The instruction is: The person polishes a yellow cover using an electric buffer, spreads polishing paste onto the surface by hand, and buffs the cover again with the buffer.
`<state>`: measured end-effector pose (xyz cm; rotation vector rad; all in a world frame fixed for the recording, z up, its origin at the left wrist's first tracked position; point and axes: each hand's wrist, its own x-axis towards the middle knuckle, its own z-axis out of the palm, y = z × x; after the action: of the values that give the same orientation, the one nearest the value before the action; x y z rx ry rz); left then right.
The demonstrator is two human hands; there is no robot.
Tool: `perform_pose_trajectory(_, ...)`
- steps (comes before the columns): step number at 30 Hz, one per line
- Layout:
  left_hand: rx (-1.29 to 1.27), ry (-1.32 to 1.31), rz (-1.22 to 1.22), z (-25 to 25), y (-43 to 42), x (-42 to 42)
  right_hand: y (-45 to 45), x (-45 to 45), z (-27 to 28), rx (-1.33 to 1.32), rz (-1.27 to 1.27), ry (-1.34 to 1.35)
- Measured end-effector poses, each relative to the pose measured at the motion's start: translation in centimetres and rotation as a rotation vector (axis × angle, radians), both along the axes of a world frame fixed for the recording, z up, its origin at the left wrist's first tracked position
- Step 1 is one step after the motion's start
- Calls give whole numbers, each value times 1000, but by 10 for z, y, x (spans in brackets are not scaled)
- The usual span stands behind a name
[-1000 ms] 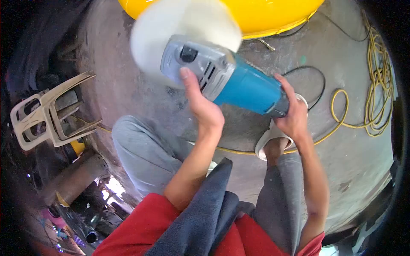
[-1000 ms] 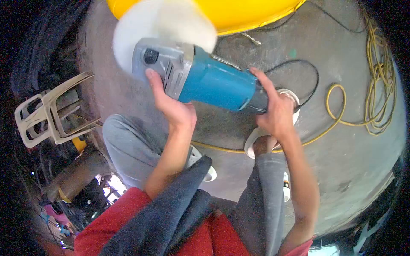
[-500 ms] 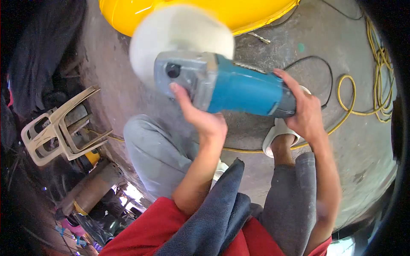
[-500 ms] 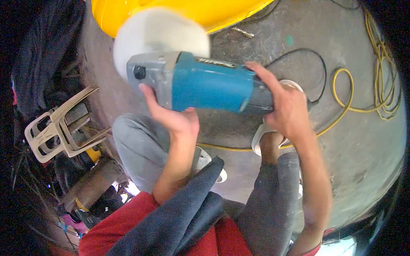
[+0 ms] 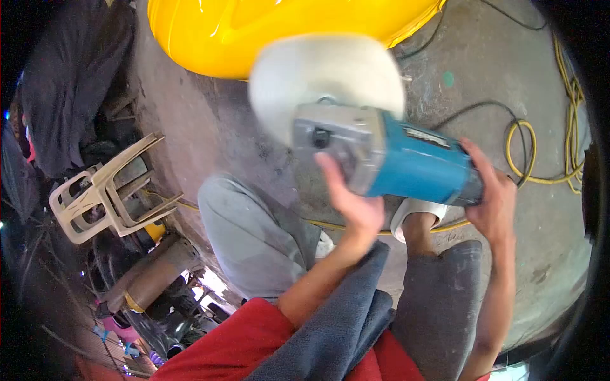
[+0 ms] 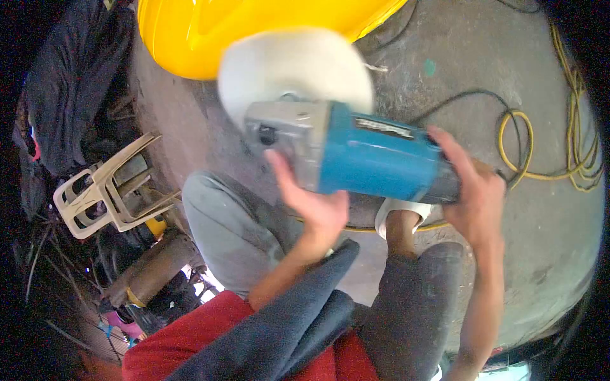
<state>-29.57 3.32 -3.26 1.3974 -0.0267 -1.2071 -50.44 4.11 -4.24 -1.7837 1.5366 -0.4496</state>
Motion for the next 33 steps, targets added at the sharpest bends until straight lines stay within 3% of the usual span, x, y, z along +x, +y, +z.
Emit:
perform_pose_trajectory(3, -27, 148, -179, -2, -4, -37, 8, -39, 4, 73, -76, 15)
perform_pose_trajectory(8, 5, 72, -285, 12, -25, -55, 6, -52, 1, 78, -202, -13)
perform_pose_trajectory(16, 77, 19, -44, 7, 4, -15, 0, -17, 11, 283, -33, 29)
perform_pose_trajectory(20, 29, 57, -53, 17, -11, -22, -7, -22, 22, 169, -101, -19)
perform_pose_trajectory(22, -96, 65, -247, 27, -26, -27, -6, -23, 23, 129, -169, -45)
perform_pose_trajectory(25, -36, 23, -230, 33, -42, -36, -5, -20, 22, 66, -250, -85)
perform_pose_trajectory(31, 25, 27, -136, 17, -5, -13, 11, -10, 15, 229, -129, -15)
perform_pose_trajectory(33, -8, -2, -220, 19, -9, -13, 11, -11, 15, 240, -147, -14)
